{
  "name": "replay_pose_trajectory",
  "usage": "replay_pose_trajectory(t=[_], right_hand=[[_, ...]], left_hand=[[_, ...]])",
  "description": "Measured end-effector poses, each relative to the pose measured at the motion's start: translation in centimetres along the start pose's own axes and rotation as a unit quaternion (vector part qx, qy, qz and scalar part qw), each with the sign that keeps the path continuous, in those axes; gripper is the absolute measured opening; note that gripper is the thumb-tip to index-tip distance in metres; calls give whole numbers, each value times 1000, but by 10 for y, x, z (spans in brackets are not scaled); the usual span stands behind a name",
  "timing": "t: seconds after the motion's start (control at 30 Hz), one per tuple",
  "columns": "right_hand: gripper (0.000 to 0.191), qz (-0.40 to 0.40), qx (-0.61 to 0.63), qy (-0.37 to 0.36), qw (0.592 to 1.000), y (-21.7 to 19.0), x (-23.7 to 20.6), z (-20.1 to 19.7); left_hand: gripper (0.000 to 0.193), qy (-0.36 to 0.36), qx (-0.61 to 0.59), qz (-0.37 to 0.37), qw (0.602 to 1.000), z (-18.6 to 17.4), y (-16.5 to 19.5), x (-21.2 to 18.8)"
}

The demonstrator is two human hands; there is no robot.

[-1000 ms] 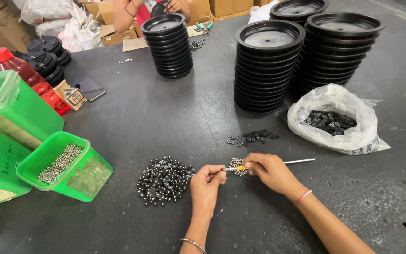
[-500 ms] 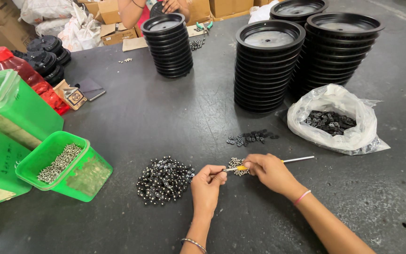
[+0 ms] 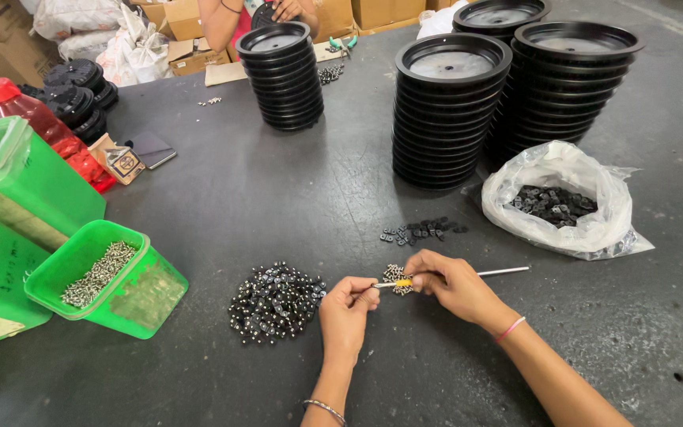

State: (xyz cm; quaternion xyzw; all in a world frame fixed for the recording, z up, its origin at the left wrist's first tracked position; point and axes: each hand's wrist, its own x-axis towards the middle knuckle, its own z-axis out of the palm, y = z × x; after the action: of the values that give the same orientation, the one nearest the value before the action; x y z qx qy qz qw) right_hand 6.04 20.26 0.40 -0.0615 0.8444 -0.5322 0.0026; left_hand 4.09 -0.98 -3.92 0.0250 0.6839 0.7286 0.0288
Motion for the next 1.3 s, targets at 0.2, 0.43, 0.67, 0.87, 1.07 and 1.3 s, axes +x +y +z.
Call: replay_pose_trajectory(t=[0.2,0.43,0.67,0.87,1.07,1.3], right_hand=[[18,-43,-9,-25,999,-6,-1,-1],[15,-143,-129,18,981,-1,-1,0],[19,11,-113,-22,993,5,2,-11],[21,82,-219,65,970,22,-4,-71],[20,45,-375,127,917,29,-18,-91],[14,-43,-323,212,921,17,6,-58]], left_hand=[[13,13,0,-3,1000,3,4,-2],[14,1,42,18,999,1,1,-3],[14,9,76,63,995,0,14,-5],[15,214,329,241,888,-51,45,-6],[26,260,453,117,845,-77,51,-13],[20,218,459,52,860,-76,53,-13]])
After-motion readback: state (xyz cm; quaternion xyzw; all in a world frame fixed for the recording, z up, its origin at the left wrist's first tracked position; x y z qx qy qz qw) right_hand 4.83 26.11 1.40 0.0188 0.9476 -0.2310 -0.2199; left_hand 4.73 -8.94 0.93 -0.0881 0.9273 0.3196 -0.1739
